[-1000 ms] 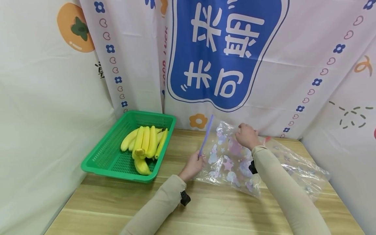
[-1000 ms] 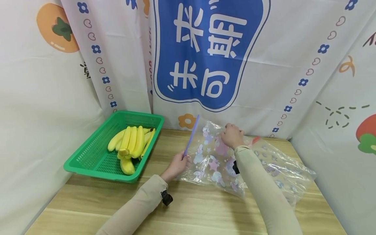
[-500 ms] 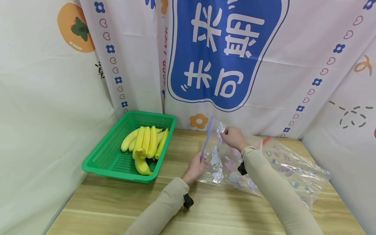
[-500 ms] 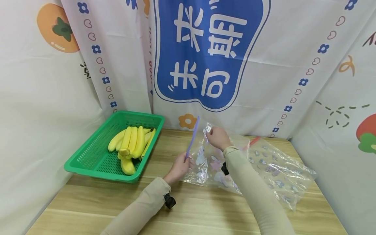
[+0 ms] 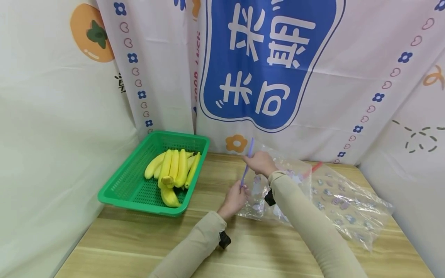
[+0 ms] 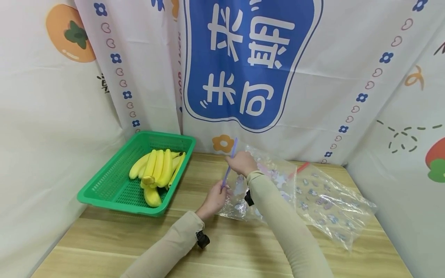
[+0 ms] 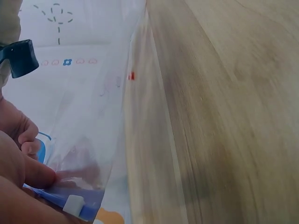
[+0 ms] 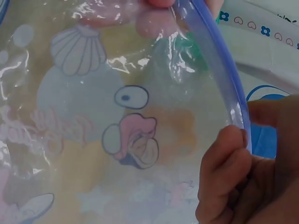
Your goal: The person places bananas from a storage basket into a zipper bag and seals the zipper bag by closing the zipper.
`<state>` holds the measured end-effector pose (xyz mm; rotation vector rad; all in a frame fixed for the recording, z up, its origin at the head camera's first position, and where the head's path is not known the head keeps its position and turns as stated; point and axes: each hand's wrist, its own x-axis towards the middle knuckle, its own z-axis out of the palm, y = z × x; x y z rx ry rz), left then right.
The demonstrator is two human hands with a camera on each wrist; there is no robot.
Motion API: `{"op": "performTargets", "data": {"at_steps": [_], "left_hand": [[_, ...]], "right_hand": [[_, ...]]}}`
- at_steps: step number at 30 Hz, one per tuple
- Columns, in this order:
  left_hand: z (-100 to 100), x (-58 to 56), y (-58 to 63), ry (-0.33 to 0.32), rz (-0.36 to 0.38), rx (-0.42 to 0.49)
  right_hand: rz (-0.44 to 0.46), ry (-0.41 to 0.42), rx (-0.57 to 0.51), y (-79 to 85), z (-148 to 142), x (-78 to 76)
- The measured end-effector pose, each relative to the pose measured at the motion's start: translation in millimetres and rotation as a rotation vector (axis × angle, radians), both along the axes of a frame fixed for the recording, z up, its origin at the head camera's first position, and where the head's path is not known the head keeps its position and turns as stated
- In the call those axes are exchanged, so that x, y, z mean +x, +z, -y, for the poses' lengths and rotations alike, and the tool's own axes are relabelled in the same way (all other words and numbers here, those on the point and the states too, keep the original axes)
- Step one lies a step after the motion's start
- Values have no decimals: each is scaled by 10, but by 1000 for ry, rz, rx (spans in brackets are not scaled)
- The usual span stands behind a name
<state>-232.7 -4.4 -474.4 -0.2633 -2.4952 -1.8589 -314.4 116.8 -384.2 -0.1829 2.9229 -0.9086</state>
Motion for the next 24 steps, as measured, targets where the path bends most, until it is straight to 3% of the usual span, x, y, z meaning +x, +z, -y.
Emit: {"op": "performTargets", "data": {"at_steps": [8,19,24], "left_hand": [[6,14,3,-1,23,-29],[60,-40,54,-28,119,29],[75,-63,71,-27,109,38]], "right_hand": [[70,-8,-10,60,-19,16],[104,58,-126,43,-94,0],[142,66,-201,-8,-104,-14]]}}
